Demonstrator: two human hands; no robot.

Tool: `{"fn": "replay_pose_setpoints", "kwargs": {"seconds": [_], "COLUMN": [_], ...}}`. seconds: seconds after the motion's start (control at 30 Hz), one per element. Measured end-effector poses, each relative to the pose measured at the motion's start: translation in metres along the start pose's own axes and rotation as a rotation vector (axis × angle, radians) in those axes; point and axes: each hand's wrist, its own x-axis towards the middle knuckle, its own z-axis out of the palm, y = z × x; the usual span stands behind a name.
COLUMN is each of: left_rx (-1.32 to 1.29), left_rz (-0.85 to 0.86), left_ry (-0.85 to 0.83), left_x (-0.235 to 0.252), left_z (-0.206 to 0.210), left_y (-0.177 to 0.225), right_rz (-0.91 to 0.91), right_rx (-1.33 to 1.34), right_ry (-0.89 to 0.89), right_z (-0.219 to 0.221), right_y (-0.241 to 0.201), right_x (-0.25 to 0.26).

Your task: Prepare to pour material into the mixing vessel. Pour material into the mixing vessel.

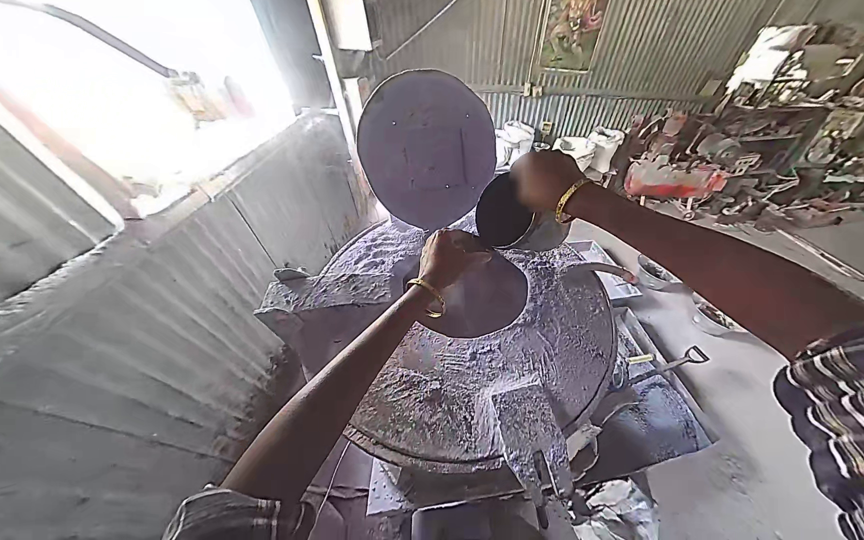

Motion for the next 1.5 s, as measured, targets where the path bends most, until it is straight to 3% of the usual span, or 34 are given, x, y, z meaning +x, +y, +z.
{"fn": "replay_pose_setpoints", "kwargs": {"seconds": [0.6,1.03,1.13,1.23,1.33,1.4,1.5], "left_rx": [-0.038,-0.029,0.164,0.622,0.901,0.866,0.565], "left_rz": [-0.111,-0.118,-0.13,-0.06,0.015,0.03,-0.094], "left_ry": [0.088,0.106,0.092,0.026,-0.072,-0.052,0.022], "left_x": [-0.005,0.002,0.003,0.001,0.004,0.004,0.003], "left_z": [0.005,0.011,0.008,0.007,0.011,0.015,0.019], "left_y": [-0.005,-0.03,-0.027,-0.008,0.003,0.0,-0.009], "right_rz": [-0.245,-0.294,-0.287,-0.276,-0.286,-0.296,-0.302], "right_rx": [-0.041,-0.066,-0.013,0.021,0.011,-0.018,-0.053], "right_ry": [0.001,0.008,0.014,-0.001,-0.007,-0.014,-0.029], "right_z": [0.004,0.013,0.018,0.023,0.027,0.029,0.029], "right_y": [-0.005,-0.007,0.0,0.005,0.005,0.004,0.002], "right_x": [0.03,0.048,0.055,0.06,0.06,0.058,0.056]}}
